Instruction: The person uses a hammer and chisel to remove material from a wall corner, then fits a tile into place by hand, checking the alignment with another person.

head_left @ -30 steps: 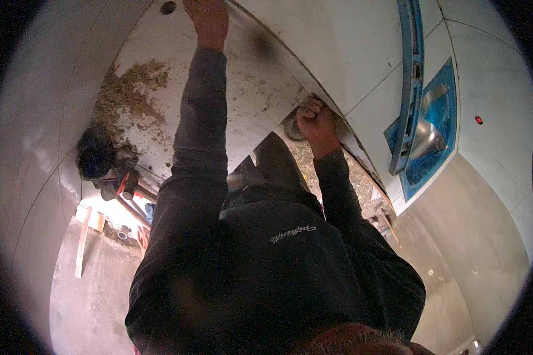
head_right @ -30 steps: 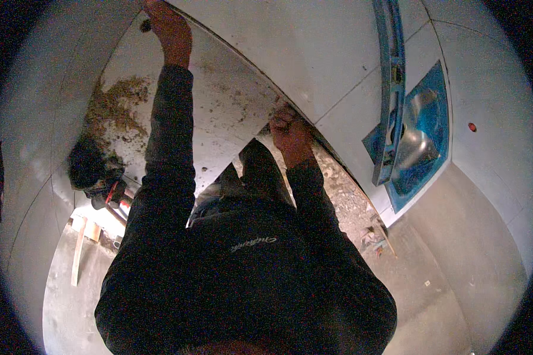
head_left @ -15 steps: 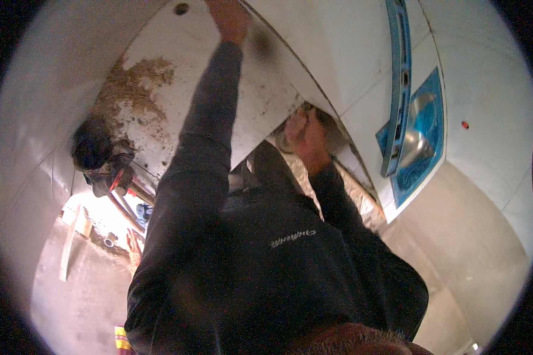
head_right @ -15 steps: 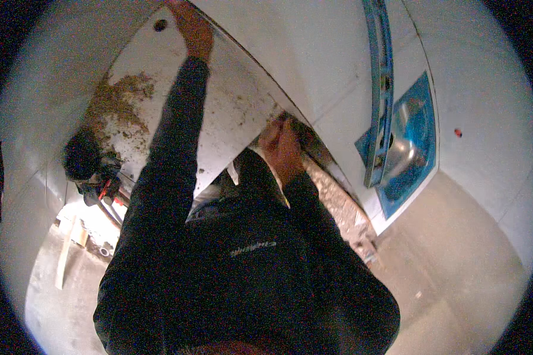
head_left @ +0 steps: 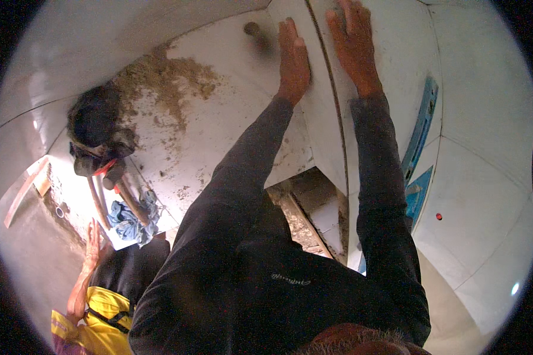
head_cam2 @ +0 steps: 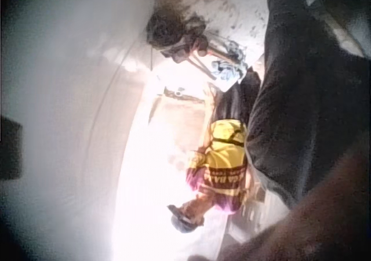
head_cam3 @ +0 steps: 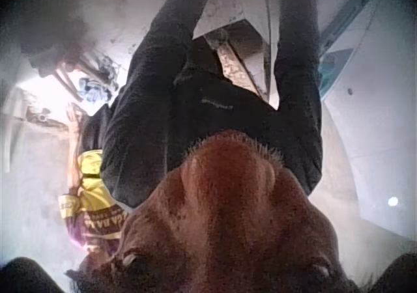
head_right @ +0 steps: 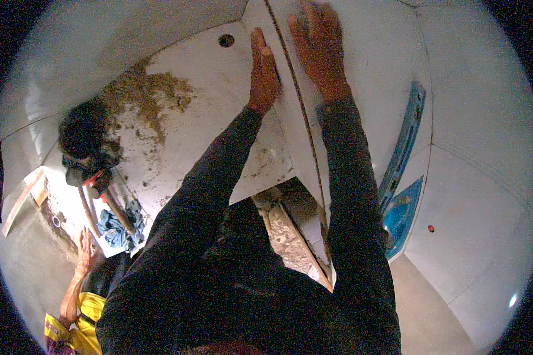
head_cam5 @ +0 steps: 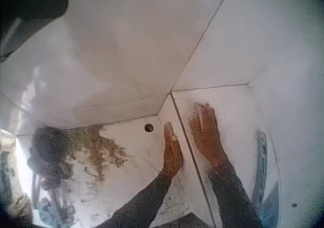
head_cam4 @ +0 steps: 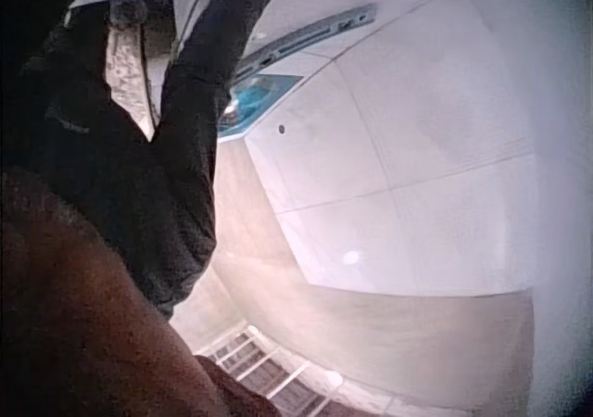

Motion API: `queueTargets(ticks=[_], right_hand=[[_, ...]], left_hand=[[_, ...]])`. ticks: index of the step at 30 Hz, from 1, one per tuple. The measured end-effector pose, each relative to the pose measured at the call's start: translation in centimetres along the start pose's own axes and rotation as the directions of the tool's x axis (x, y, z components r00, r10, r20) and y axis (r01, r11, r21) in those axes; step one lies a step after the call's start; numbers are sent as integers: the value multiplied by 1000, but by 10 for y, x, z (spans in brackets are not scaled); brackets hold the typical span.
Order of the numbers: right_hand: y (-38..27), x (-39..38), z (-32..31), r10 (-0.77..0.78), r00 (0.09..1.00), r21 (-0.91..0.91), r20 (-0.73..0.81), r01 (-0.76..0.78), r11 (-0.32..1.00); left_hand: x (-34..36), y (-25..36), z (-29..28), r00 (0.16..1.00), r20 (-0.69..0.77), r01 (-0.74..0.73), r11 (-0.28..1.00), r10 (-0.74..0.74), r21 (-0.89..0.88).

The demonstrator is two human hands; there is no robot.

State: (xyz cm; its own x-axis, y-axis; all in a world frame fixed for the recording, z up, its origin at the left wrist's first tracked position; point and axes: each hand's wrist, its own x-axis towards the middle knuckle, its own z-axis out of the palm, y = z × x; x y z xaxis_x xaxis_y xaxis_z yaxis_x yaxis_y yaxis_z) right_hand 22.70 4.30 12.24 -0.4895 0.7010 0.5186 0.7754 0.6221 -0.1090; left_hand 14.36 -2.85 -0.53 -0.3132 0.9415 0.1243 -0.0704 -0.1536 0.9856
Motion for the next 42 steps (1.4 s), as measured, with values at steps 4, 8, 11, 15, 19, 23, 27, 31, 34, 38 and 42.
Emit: queueTargets(ticks=[4, 8, 11, 15, 19, 23, 27, 31, 34, 38, 42], right_hand=[[8, 17, 42, 27, 993, -117, 116, -13, 993], [-11, 31, 15, 185, 955, 124, 232, -218, 968], [-9, 33, 15, 183, 949, 69, 258, -207, 976], [-43, 44, 34, 195, 952, 44, 235, -211, 977], [-38, 54, 48, 138, 960, -10, 245, -140, 990], [-40, 56, 51, 150, 950, -70, 275, -135, 988], [-47, 59, 48, 186, 926, -133, 330, -149, 980], [-40, 54, 54, 180, 964, -128, 198, -157, 979], [-28, 55, 54, 143, 979, -46, 146, -137, 989], [-29, 58, 57, 150, 987, -50, 59, -147, 988], [-9, 68, 60, 443, 895, 247, 43, -439, 863]], left_hand=[[-11, -37, -21, 993, 18, -120, 982, 119, 147], [-6, -39, -15, 978, -60, -190, 969, 201, 160], [-1, -41, -6, 973, -98, -196, 972, 209, 128], [-2, -47, -9, 975, -96, -185, 972, 200, 147], [-2, -47, -9, 979, -90, -170, 974, 184, 151], [-1, -48, -10, 979, -81, -174, 976, 185, 130], [-5, -51, -10, 981, -49, -185, 979, 190, 83], [-3, -51, -8, 976, -60, -203, 975, 209, 90], [-4, -51, -7, 974, -65, -208, 972, 216, 109], [-3, -50, -4, 972, -83, -214, 975, 219, 63], [0, -51, -13, 979, -83, -183, 983, 184, 24]])
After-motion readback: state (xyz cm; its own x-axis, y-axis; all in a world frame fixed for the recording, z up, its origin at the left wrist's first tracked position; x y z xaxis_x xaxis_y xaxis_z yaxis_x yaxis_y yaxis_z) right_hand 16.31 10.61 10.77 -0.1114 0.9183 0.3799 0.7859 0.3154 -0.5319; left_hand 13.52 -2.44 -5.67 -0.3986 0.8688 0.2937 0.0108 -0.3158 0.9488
